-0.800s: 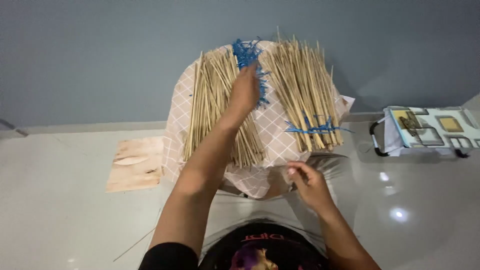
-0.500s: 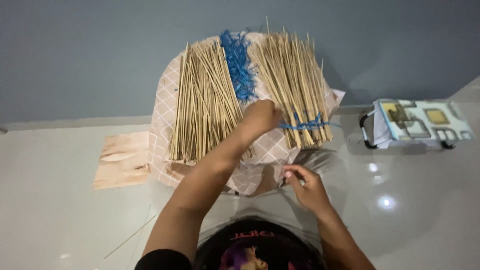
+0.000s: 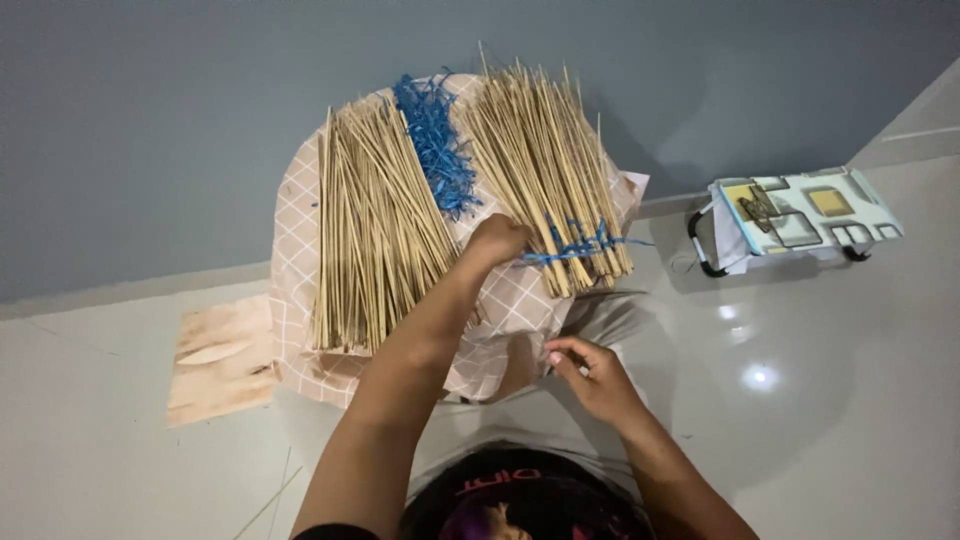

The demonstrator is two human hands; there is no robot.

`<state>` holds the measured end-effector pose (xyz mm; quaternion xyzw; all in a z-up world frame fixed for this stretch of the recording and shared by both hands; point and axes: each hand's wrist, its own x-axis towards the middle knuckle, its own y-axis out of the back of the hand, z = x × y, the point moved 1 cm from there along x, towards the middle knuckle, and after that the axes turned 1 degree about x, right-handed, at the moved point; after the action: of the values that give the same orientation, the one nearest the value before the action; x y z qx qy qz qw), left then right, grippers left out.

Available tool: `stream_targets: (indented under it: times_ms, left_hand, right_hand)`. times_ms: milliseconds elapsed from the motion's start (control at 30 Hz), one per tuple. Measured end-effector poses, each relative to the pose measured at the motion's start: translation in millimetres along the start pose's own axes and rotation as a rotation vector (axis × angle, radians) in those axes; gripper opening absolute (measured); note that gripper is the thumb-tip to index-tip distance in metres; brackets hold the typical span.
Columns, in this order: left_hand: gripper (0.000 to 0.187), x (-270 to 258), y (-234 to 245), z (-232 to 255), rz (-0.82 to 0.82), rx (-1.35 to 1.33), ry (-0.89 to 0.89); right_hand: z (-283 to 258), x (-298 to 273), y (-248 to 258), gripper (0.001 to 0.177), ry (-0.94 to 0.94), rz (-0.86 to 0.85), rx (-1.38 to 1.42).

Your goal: Organizing thin wooden sticks into bundles and securing them with plastic string.

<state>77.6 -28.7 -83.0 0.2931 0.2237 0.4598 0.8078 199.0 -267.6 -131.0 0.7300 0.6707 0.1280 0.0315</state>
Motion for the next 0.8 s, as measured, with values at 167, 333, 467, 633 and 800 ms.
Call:
stream_targets:
  times_ms: [167,333,467,633,800]
  left_hand:
    - [0.050,37,13,-32,0.059,-0.026,0.114]
    - [0.042,17,39,-23,0.153,-0.106,0.210]
    - [0.035,18,27,-35,0.271,-0.663,0.208]
    - [0.058,-12,28,-18,0.253,-0.567,0.274]
    - [0.068,15,13,-32,0.143,-0.159,0.215]
  right_hand:
    - [-8,4,-1,0.024,-0.015,0.005,0.005]
    - [-9,2,-10,0.023,-0.024,0.019,0.006]
    - [-12,3,-18,0.021,-0.009,0.014,0.015]
    - [-11,4,-20,0.021,-0.018,-0.007,0.016]
    - [4,4,-15,0.022,-0.072,-0.035,0.005]
